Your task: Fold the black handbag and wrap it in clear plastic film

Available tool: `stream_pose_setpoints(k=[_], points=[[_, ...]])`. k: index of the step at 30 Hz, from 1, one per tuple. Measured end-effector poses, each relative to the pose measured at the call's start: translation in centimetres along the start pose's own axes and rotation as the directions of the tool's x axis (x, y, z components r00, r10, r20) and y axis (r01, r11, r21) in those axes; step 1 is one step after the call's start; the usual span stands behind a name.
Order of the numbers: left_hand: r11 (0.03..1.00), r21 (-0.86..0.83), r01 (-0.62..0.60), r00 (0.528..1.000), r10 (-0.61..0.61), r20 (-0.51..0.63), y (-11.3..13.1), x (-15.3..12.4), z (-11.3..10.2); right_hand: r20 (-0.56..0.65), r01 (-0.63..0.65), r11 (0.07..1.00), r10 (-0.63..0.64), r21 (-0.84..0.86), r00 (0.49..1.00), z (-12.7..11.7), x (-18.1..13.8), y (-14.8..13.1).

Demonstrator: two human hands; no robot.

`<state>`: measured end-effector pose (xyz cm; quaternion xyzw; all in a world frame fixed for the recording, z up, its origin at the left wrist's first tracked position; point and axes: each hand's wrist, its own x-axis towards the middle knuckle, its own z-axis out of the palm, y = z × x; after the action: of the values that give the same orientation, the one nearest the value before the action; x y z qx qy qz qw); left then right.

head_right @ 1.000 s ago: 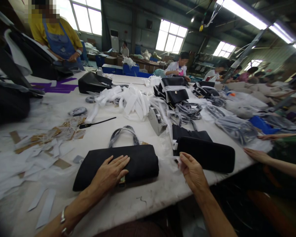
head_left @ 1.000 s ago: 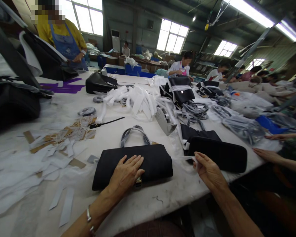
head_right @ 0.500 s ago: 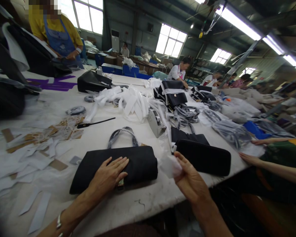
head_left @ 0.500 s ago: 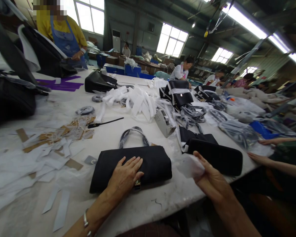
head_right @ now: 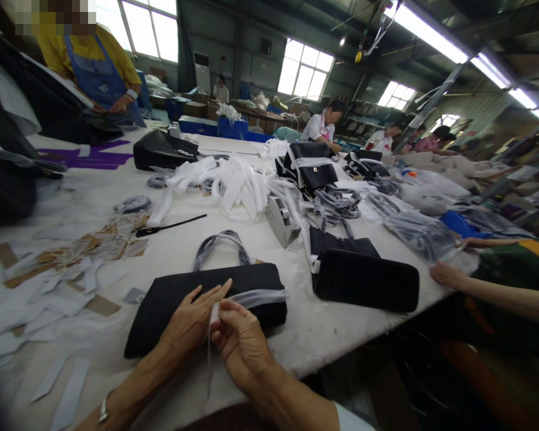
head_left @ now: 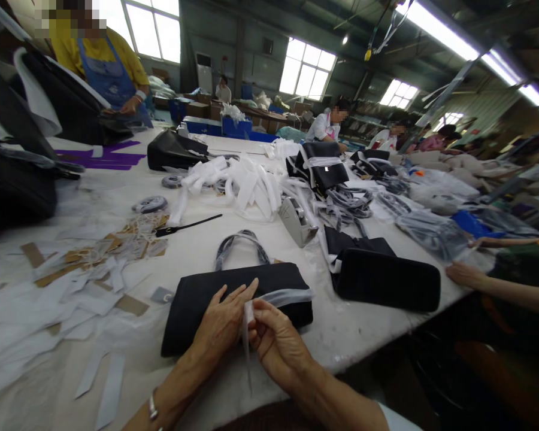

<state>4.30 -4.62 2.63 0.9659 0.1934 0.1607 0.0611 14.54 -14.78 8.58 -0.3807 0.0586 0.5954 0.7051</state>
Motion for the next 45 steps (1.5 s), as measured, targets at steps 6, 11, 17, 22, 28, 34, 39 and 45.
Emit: stream_pose_setpoints(k=[6, 11, 17, 22, 28, 34, 39, 45], points=[[0.997, -0.062, -0.037, 0.999, 0.038, 0.008, -0.6, -0.3, -0.1, 0.069, -0.057, 0.998, 0.057, -0.006, 0.996, 0.6, -0.5, 1.1], [0.990, -0.142, -0.006, 1.000, 0.009, 0.022, -0.8, -0.3, -0.3, 0.087, -0.127, 0.989, 0.133, -0.069, 0.987, 0.1, -0.6, 2.1], [0.996, -0.080, -0.033, 0.999, 0.033, -0.007, -0.9, -0.3, 0.0, 0.225, -0.226, 0.773, 0.428, -0.593, 0.875, -2.0, -2.2, 0.4], [0.993, -0.112, -0.027, 0.999, 0.023, -0.034, -0.5, 0.0, -0.4, 0.494, 0.491, 0.156, -0.025, -0.857, 0.869, -5.7, -4.8, -5.3], [0.993, -0.116, -0.028, 0.999, 0.024, -0.038, -0.5, 0.2, -0.3, 0.535, 0.467, -0.330, -0.732, -0.820, 0.422, -12.3, -2.6, -10.3], [0.995, -0.095, -0.026, 0.999, 0.021, -0.048, -0.5, 0.0, -0.3, -0.038, 0.472, 0.329, -0.850, -0.818, 0.526, -14.7, 0.3, -8.9], [0.995, -0.096, -0.031, 0.999, 0.026, -0.046, -0.6, 0.0, -0.1, -0.176, 0.347, 0.706, -0.554, -0.617, 0.814, -14.1, -0.2, -8.0], [0.995, -0.088, -0.039, 0.998, 0.035, -0.055, -0.7, 0.0, 0.0, -0.057, 0.367, 0.766, -0.463, -0.527, 0.884, -10.6, 1.5, -7.8]])
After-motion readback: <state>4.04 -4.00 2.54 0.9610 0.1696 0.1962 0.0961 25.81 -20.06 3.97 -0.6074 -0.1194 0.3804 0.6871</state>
